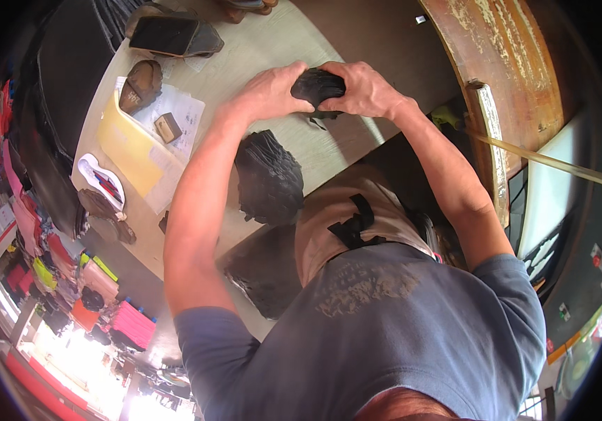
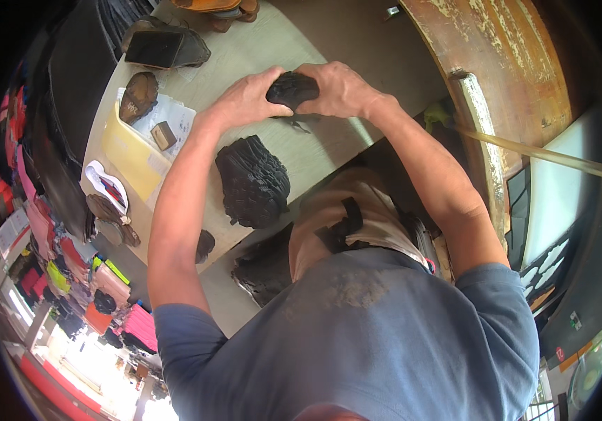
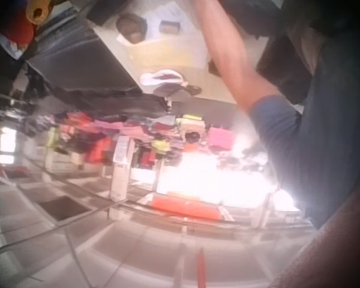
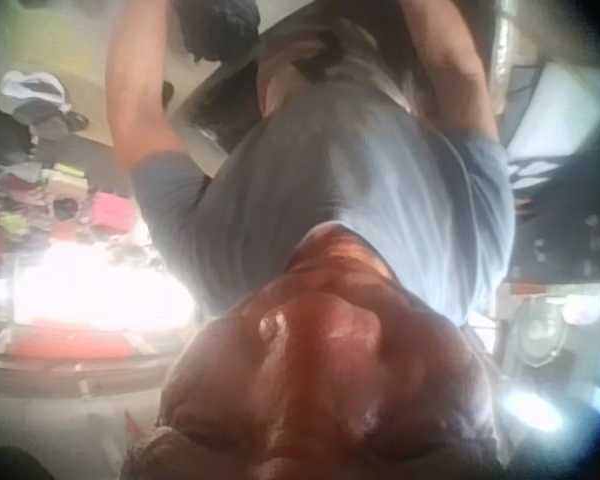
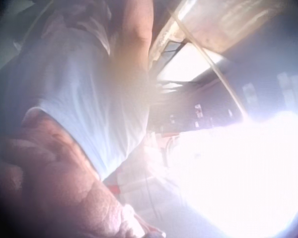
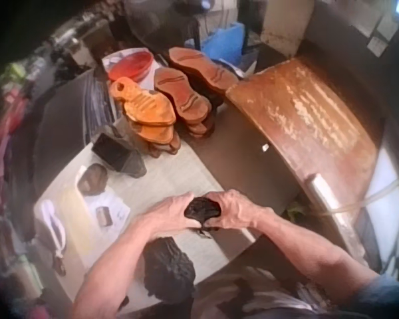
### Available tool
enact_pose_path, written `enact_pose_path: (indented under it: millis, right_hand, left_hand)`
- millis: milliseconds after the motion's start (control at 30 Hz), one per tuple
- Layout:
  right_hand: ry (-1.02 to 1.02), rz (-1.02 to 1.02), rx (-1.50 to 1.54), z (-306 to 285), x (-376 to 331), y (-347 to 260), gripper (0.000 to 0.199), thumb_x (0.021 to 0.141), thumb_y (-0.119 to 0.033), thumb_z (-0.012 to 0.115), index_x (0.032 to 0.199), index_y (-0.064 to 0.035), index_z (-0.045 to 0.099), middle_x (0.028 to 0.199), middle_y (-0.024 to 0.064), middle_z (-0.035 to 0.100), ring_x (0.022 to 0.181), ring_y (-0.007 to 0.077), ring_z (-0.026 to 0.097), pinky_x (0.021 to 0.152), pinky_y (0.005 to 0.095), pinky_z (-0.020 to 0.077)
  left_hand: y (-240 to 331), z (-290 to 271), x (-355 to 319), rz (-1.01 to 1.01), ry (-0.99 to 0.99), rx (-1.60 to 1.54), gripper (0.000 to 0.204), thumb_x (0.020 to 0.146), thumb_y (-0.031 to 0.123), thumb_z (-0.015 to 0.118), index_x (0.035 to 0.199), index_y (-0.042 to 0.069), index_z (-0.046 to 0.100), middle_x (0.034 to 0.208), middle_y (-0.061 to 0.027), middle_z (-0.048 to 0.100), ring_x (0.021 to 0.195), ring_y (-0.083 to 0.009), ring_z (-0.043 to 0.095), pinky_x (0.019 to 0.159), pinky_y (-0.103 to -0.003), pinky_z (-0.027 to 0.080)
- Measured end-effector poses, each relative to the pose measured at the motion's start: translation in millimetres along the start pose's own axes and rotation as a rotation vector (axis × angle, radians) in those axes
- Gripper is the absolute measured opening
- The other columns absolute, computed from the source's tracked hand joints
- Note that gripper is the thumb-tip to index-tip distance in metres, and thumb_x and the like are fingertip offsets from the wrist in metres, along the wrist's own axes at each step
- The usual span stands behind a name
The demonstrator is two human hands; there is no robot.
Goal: The person removes black rubber pieces from a die-cutting machine and stacks them on a table. They then use a green air gun to blow between the layers of the stacked pieces, separating them slightly, and repeats this process for multiple stacks.
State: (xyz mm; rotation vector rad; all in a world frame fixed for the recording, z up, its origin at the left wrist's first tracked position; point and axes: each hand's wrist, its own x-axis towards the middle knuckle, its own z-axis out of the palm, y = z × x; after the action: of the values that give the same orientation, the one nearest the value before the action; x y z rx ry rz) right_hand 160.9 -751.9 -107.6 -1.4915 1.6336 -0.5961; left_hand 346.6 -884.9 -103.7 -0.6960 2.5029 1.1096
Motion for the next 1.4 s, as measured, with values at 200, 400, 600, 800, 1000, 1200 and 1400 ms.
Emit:
enact_pose_path:
  millis: [200,400,600,800,1000,1200,1400]
  right_hand:
    - [0.074,0.121,0.687,-12,-56,-33,0.048,0.077,-0.015,0.087,0.117,0.0022,0.069,0.101,0.0076,0.075,0.09,0.0143,0.069,0.086,0.0298,0.055]
    - [0.171,0.051,1.151,-2,-97,-62,0.047,0.082,-0.006,0.085,0.124,0.003,0.066,0.108,0.0074,0.074,0.098,0.0141,0.069,0.094,0.0289,0.0535]
    - [0.208,0.067,1.188,24,-117,-93,0.043,0.085,-0.006,0.083,0.124,0.0018,0.066,0.11,0.007,0.074,0.097,0.0136,0.068,0.092,0.0287,0.0542]
    - [0.173,0.179,0.819,56,-139,-119,0.063,0.091,-0.016,0.08,0.143,0.0044,0.051,0.126,0.0109,0.066,0.113,0.017,0.063,0.103,0.031,0.0485]
    - [-0.14,-0.174,0.463,23,-146,-97,0.071,0.096,-0.031,0.076,0.151,-0.0003,0.045,0.133,0.0177,0.065,0.125,0.026,0.061,0.107,0.0409,0.0479]
    - [-0.227,-0.065,-1.153,-50,-107,-5,0.047,0.091,-0.04,0.072,0.116,-0.0001,0.07,0.109,0.0211,0.073,0.103,0.0389,0.07,0.092,0.0471,0.0552]
    - [-0.58,0.31,-1.338,-53,-110,32,0.052,0.09,-0.048,0.069,0.096,0.0032,0.077,0.105,0.0265,0.074,0.106,0.0397,0.071,0.093,0.0476,0.0557]
  left_hand:
    - [25,-50,-49,0.122,0.097,-0.599,0.075,0.089,0.036,0.079,0.15,0.006,0.048,0.128,-0.0159,0.067,0.119,-0.0221,0.064,0.103,-0.035,0.049]
    - [74,1,-101,0.254,0.476,-1.425,0.088,0.089,0.058,0.075,0.145,-0.004,0.047,0.131,-0.0121,0.065,0.121,-0.0193,0.06,0.105,-0.035,0.047]
    - [117,63,-133,0.137,0.705,-1.612,0.058,0.094,0.029,0.078,0.135,-0.005,0.055,0.125,-0.0112,0.066,0.115,-0.0185,0.062,0.101,-0.032,0.05]
    - [118,94,-168,0.143,0.868,-1.696,0.047,0.096,0.021,0.076,0.131,-0.003,0.057,0.123,-0.0103,0.067,0.108,-0.0169,0.066,0.095,-0.032,0.054]
    - [98,134,-226,0.296,0.927,-1.859,0.042,0.095,0.017,0.077,0.128,-0.002,0.061,0.117,-0.0087,0.071,0.102,-0.0161,0.068,0.091,-0.032,0.056]
    - [66,184,-308,0.178,0.731,-1.816,0.065,0.082,0.023,0.087,0.135,-0.004,0.059,0.118,-0.008,0.07,0.106,-0.0169,0.067,0.095,-0.031,0.053]
    - [78,238,-329,0.022,0.756,-1.908,0.08,0.08,0.021,0.088,0.146,-0.004,0.05,0.123,-0.0056,0.067,0.11,-0.014,0.063,0.098,-0.03,0.05]
